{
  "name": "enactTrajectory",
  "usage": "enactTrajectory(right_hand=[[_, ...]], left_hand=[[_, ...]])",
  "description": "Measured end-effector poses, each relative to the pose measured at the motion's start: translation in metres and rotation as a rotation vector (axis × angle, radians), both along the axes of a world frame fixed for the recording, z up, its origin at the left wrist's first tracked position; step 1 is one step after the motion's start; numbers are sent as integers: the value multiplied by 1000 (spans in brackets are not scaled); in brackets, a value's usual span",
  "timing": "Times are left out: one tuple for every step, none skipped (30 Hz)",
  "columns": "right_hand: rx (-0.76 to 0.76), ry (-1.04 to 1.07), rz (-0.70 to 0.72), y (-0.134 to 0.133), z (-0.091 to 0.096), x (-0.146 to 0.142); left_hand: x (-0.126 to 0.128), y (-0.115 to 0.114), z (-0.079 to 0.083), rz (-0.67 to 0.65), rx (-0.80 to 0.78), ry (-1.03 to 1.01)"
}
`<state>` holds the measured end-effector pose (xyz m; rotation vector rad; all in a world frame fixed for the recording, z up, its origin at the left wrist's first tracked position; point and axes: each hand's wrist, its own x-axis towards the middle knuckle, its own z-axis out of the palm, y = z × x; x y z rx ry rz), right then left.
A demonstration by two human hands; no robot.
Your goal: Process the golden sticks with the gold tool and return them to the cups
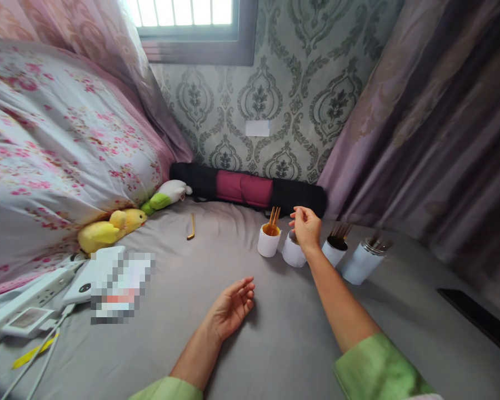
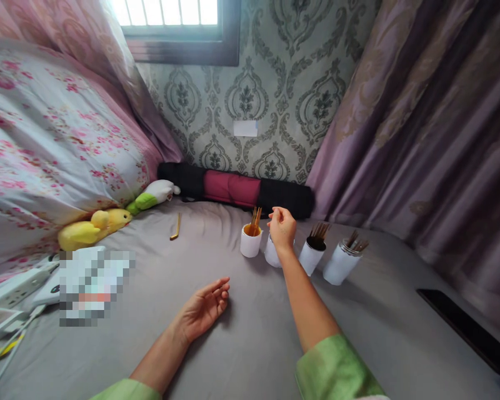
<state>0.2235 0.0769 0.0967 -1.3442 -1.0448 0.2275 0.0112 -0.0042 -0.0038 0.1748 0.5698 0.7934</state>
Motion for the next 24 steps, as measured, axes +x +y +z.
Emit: enactTrajectory(right_hand=[[-2,32,2,-3,-1,-1],[-3,64,3,-5,-3,-2],[-3,94,4,-8,-4,-3],[-3,122,4,-10,-5,-3],[-3,148,2,-12,-7,-3],[-4,173,0,-14,-8,-4],[-4,195,-1,-16,-10,-4],[-4,212,-4,-19,-11,-4],[-3,227,-9,-21,-13,-4],[-1,240,-10,-23,-15,-4],[2,252,-10,-25,-17,-5],[5,266,-9,-27,-19,-6],[6,283,-7,-30,-21,-7],[5,302,-3,-32,-24,-9],[0,323,0,-34,-26,-11],[-7,343,3,-36,-28,-13],[-15,363,6,-38,-30,-15],[-23,381,13,-40,-33,-17],[-32,397,19,-42,-35,-20],[-40,411,25,-43,-37,-22],[-50,423,29,-44,-38,-24],[-60,432,33,-46,-40,-26],[-70,438,34,-47,-42,-27],[-78,442,34,-48,-43,-29]], left_hand=[[0,0,0,1,2,1],[0,0,0,1,3,3],[0,0,0,0,4,4],[-1,-1,0,-1,6,5],[-1,-1,0,-2,7,7],[-1,-1,1,-2,7,9],[-1,-1,1,0,7,12],[-1,-2,2,3,8,15],[-1,-2,2,7,8,18],[-1,-2,3,11,7,22],[-1,-2,3,14,4,26],[-1,-2,4,17,2,26],[-1,-2,4,17,1,23],[-1,-2,4,14,0,17],[-1,-2,4,11,0,12],[-1,-2,4,10,0,9],[-1,-2,4,9,0,8],[-1,-2,4,9,0,9],[-1,-2,4,10,-1,12],[-1,-2,4,11,0,14],[-1,-2,4,10,2,12],[-2,-2,4,8,5,10],[-2,-2,4,7,7,9],[-2,-2,3,7,10,11]])
